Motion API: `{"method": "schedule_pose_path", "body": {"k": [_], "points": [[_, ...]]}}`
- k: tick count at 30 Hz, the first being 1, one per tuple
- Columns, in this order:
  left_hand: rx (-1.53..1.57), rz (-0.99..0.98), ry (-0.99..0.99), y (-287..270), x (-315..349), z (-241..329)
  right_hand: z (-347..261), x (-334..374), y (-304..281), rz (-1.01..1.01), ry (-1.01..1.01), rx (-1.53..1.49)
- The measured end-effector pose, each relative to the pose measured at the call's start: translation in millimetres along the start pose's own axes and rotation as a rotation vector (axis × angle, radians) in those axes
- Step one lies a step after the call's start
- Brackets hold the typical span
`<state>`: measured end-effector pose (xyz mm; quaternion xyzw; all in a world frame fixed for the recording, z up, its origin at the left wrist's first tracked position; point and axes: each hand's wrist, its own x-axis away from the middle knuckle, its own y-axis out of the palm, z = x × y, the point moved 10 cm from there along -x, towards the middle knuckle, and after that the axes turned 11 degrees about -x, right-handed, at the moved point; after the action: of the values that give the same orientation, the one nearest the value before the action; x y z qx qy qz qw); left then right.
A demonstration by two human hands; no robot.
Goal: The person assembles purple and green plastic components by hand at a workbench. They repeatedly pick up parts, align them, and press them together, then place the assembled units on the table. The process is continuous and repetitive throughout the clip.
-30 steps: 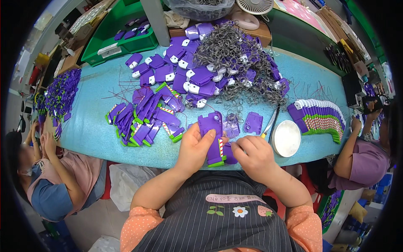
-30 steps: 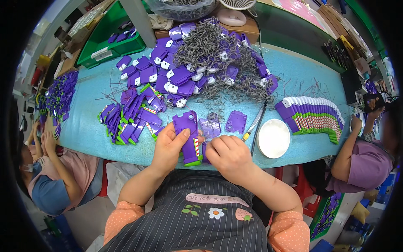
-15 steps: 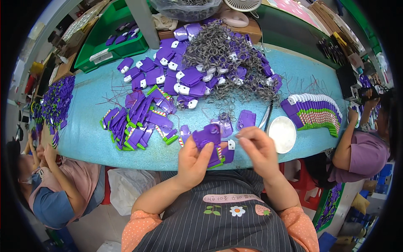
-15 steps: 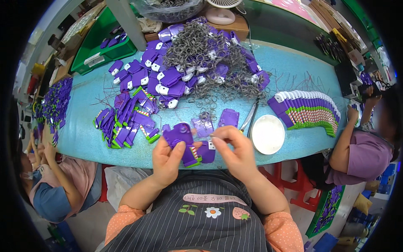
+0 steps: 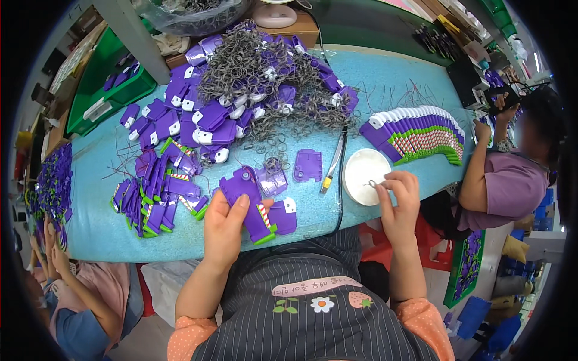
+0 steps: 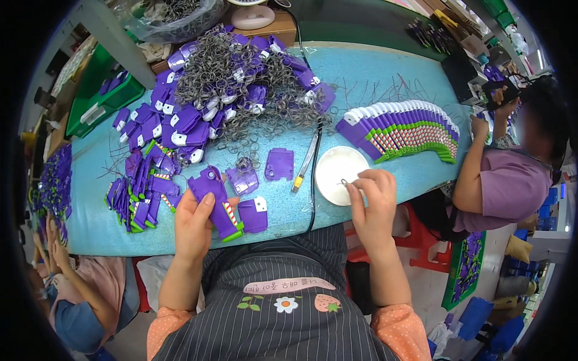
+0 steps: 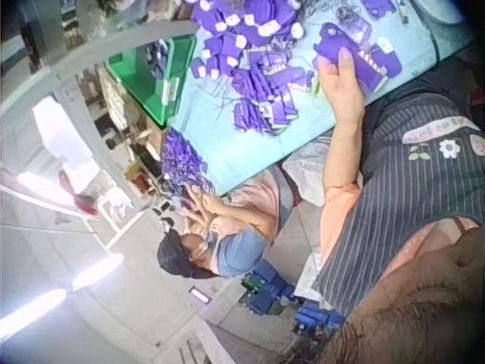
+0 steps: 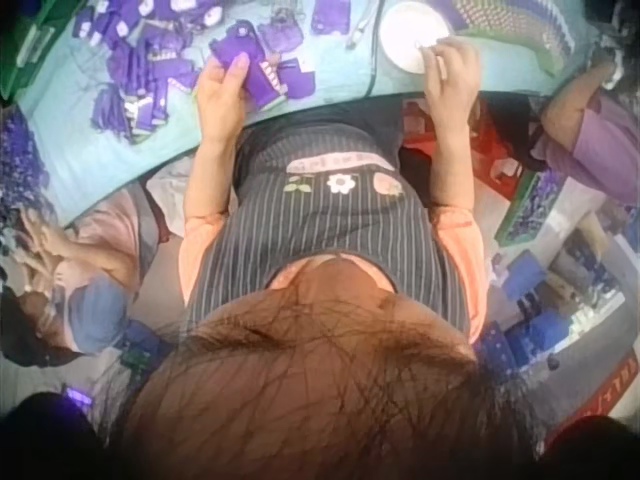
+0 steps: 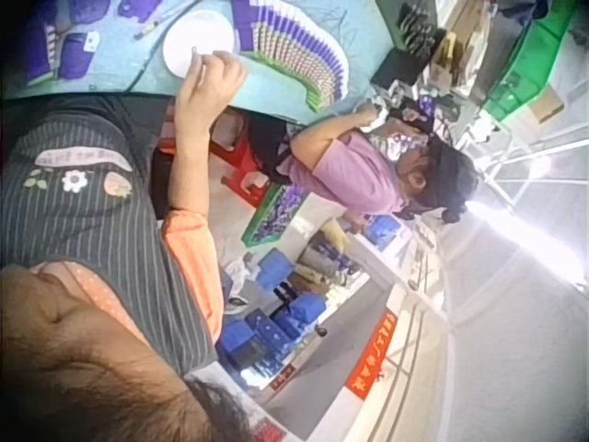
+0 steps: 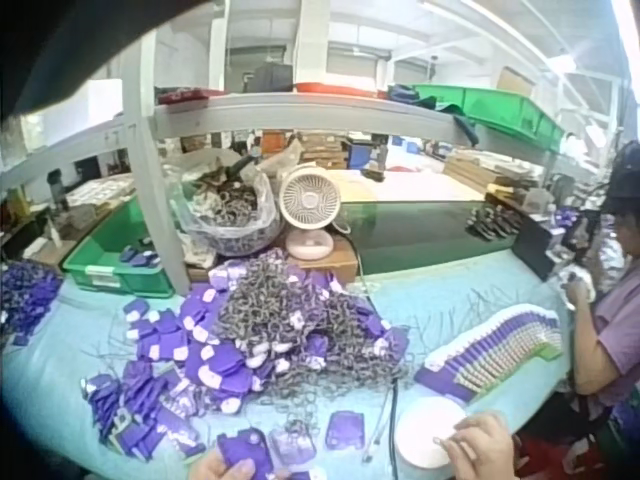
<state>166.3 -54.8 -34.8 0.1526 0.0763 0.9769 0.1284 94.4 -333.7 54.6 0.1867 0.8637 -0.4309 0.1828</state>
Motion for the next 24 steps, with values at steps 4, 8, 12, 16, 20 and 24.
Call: {"method": "schedule_pose_path", "body": {"k": [4,8,12,16,20,24], "points": [[-0.002,-0.094,0.011,8.6,28.1,19.0,-4.2,5.0,-24.0,0.159,0.110,-0.186],[0.148,-0.356,-0.107,49.0,56.8,7.8,-34.0,10.3,4.2,0.078,0.236,-0.710],[0.182,-0.423,-0.097,63.6,60.3,10.3,-73.6,13.8,59.2,-0.199,0.220,-1.130],[0.148,-0.400,-0.035,59.5,66.1,17.6,-92.7,22.2,92.2,-0.388,0.318,-1.312],[0.079,-0.379,0.003,55.9,70.8,15.3,-95.3,37.1,104.3,-0.517,0.434,-1.413],[-0.034,-0.419,0.011,60.8,74.7,5.6,-90.3,38.7,92.1,-0.439,0.389,-1.392]]}}
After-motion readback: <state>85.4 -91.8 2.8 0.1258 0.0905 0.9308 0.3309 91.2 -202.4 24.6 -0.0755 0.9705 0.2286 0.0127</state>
